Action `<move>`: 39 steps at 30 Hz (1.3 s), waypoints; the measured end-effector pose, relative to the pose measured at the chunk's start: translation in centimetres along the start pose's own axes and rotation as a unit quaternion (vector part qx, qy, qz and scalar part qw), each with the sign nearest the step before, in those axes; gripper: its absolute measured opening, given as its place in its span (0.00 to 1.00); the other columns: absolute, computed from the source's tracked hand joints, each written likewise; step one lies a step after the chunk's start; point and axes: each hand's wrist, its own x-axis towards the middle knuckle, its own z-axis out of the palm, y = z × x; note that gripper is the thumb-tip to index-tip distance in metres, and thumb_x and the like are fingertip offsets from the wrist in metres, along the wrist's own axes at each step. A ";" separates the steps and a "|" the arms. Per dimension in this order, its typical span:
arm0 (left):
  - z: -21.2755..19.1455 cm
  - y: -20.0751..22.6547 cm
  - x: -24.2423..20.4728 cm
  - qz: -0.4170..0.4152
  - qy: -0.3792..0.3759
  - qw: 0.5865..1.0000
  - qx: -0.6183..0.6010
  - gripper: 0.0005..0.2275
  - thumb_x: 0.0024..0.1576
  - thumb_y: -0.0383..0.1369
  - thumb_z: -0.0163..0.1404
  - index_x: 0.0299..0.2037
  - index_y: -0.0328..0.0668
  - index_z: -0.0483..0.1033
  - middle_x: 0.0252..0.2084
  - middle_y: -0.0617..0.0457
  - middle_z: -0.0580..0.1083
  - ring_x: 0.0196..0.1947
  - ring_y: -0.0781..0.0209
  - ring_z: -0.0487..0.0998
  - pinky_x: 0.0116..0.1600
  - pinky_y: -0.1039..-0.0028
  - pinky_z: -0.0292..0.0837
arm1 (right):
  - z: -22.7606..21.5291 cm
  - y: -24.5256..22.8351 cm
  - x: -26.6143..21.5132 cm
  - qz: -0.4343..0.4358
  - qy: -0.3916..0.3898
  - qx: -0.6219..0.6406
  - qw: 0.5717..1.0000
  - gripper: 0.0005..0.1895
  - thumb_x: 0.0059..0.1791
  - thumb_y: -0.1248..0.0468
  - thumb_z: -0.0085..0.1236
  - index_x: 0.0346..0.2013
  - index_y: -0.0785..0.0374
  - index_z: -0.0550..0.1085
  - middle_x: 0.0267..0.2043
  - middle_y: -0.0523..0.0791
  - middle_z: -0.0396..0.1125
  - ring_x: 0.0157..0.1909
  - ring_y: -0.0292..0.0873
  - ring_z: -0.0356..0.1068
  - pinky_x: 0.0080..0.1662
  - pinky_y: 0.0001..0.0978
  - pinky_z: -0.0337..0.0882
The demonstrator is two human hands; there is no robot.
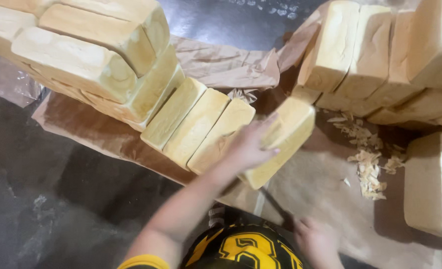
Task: The person uses a knife to shave and smooth the surfaces of rectangular wooden blocks. They repeatedly pick up blocks from a pile, hold them in one hand, and scrape the knife along the edges and faces to remove thin layers of wood, then place the finished blocks into a separate stack.
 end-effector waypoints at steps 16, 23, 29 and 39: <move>-19.8 -9.2 -5.7 -0.131 0.115 0.955 0.238 0.43 0.49 0.39 0.62 0.75 0.51 0.50 0.70 0.38 0.59 0.66 0.35 0.59 0.66 0.53 0.55 | -9.6 7.3 6.7 0.378 0.004 -0.094 0.921 0.18 0.54 0.47 0.61 0.36 0.60 0.82 0.28 0.48 0.72 0.25 0.44 0.71 0.33 0.36 0.71; -19.3 -9.5 -5.2 -0.179 0.101 0.940 0.274 0.38 0.52 0.44 0.61 0.73 0.53 0.56 0.70 0.38 0.58 0.70 0.39 0.57 0.71 0.52 0.53 | -11.8 12.7 0.1 0.560 0.233 -0.069 0.792 0.20 0.60 0.48 0.56 0.53 0.63 0.75 0.48 0.55 0.70 0.41 0.52 0.70 0.40 0.46 0.70; -13.7 -7.2 -4.7 -0.012 0.095 0.893 0.440 0.31 0.58 0.41 0.58 0.72 0.52 0.64 0.78 0.38 0.52 0.77 0.37 0.48 0.75 0.49 0.47 | -9.9 14.4 1.2 0.360 0.300 -0.442 0.765 0.22 0.49 0.44 0.76 0.51 0.48 0.79 0.63 0.64 0.57 0.62 0.68 0.53 0.55 0.67 0.64; 3.2 5.0 -4.3 0.337 -0.051 0.940 -0.020 0.46 0.48 0.49 0.65 0.75 0.43 0.55 0.72 0.43 0.60 0.73 0.41 0.61 0.83 0.49 0.49 | -23.8 -10.4 6.7 -0.127 0.188 -0.119 0.967 0.11 0.43 0.61 0.66 0.39 0.52 0.77 0.48 0.52 0.70 0.49 0.53 0.69 0.45 0.48 0.69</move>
